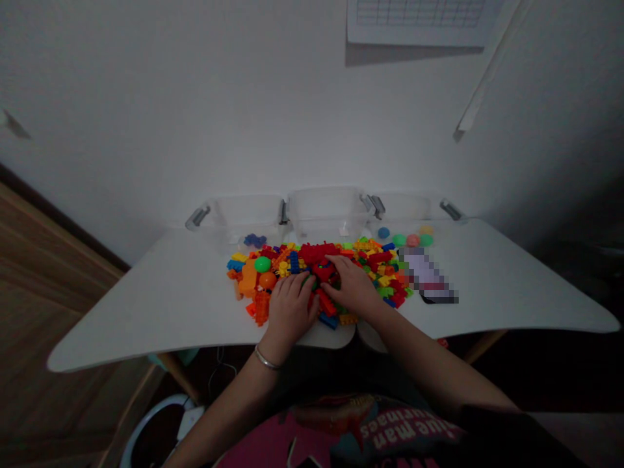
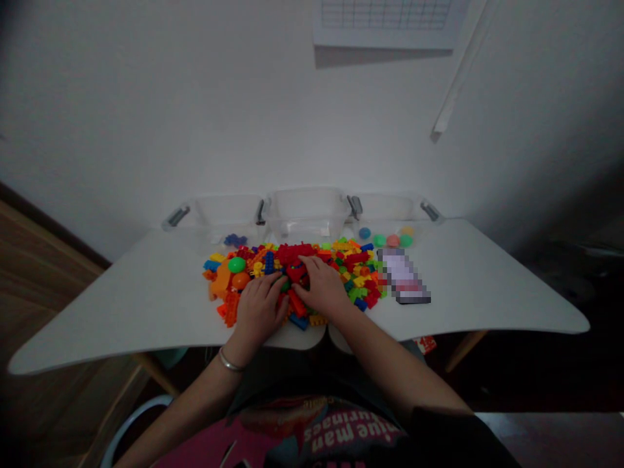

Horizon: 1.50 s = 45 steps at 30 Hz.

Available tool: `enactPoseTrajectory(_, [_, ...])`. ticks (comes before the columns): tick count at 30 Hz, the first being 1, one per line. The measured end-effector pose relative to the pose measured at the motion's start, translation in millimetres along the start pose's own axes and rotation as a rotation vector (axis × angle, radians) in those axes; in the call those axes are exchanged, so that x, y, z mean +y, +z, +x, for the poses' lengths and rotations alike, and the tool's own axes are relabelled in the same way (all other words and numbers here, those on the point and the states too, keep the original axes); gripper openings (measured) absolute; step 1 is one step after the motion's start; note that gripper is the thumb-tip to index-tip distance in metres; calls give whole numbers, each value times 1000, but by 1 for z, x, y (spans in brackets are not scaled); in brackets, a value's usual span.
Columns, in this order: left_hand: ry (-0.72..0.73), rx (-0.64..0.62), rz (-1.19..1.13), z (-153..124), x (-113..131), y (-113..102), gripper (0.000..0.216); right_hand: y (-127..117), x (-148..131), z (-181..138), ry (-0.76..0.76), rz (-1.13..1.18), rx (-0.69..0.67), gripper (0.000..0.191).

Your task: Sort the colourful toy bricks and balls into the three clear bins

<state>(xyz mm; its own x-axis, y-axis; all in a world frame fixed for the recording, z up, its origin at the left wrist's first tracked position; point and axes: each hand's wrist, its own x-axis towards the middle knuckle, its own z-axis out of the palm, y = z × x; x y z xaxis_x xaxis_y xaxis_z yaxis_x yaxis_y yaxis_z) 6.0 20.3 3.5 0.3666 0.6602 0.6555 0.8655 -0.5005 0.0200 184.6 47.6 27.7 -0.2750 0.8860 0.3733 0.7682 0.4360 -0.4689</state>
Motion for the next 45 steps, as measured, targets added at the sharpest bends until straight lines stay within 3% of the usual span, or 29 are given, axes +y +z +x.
enactPoseTrajectory(9, [7, 15, -8, 0, 0, 0, 32, 7, 4, 2, 113, 178, 67, 56])
enactPoseTrajectory(14, [0, 3, -7, -1, -1, 1, 33, 4, 17, 1, 178, 419, 161, 53])
enactPoseTrajectory(17, [2, 5, -3, -1, -1, 1, 32, 3, 30, 3, 246, 634, 151, 50])
enactPoseTrajectory(20, [2, 8, -6, -1, -1, 1, 32, -1, 41, 3, 220, 774, 139, 46])
enactPoseTrajectory(22, [-1, 7, -9, 0, 0, 1, 32, -6, 47, 1, 139, 695, 208, 48])
enactPoseTrajectory(25, [-1, 5, -10, -1, -1, 1, 32, -19, 52, -3, -104, 301, 298, 56])
enactPoseTrajectory(28, [-3, 7, -7, -1, -1, 2, 32, -40, 56, -3, -346, -79, 196, 54])
enactPoseTrajectory(30, [-4, 8, -7, -2, -1, 2, 32, -53, 57, -1, -385, -211, 176, 52])
enactPoseTrajectory(33, [-1, 9, -15, -2, -2, 3, 32, -65, 56, 2, -331, -279, 259, 53])
enactPoseTrajectory(37, [-12, 3, -23, -2, -2, 3, 32, -65, 53, 3, -273, -103, 285, 57])
enactPoseTrajectory(41, [-8, 3, -28, -2, -3, 2, 32, -75, 68, 15, -29, 81, 486, 61])
enactPoseTrajectory(45, [-13, -4, -33, -2, -2, 1, 31, -103, 103, 44, 222, 92, 676, 65])
